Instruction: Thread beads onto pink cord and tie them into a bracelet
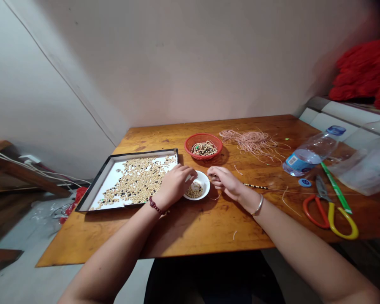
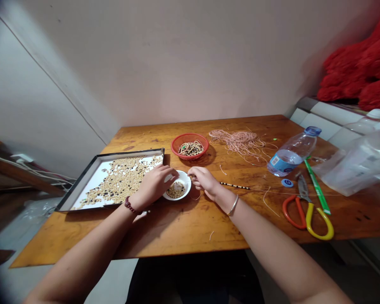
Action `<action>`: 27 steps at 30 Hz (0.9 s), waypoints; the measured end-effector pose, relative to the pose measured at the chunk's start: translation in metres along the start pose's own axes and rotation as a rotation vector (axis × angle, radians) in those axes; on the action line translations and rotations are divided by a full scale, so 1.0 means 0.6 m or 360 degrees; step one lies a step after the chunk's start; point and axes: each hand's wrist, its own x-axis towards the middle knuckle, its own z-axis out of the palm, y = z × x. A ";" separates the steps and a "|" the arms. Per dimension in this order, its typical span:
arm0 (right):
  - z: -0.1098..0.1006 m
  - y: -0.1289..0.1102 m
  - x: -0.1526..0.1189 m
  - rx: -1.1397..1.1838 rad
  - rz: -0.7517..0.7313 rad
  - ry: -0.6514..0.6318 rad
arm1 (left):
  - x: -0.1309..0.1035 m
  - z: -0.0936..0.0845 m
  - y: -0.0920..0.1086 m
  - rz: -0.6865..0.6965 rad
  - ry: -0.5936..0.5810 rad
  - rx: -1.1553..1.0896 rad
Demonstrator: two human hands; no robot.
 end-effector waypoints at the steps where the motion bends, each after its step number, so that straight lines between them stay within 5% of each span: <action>1: -0.002 -0.001 0.000 0.0068 0.0029 -0.0001 | -0.001 -0.001 -0.001 0.0021 -0.0063 0.0047; 15: -0.015 -0.004 0.009 0.0493 0.0346 -0.0142 | -0.011 0.010 -0.008 0.0055 -0.0329 -0.0038; 27: -0.011 -0.006 0.005 0.0337 0.0224 -0.0172 | -0.009 0.000 0.006 -0.0046 -0.0303 0.0008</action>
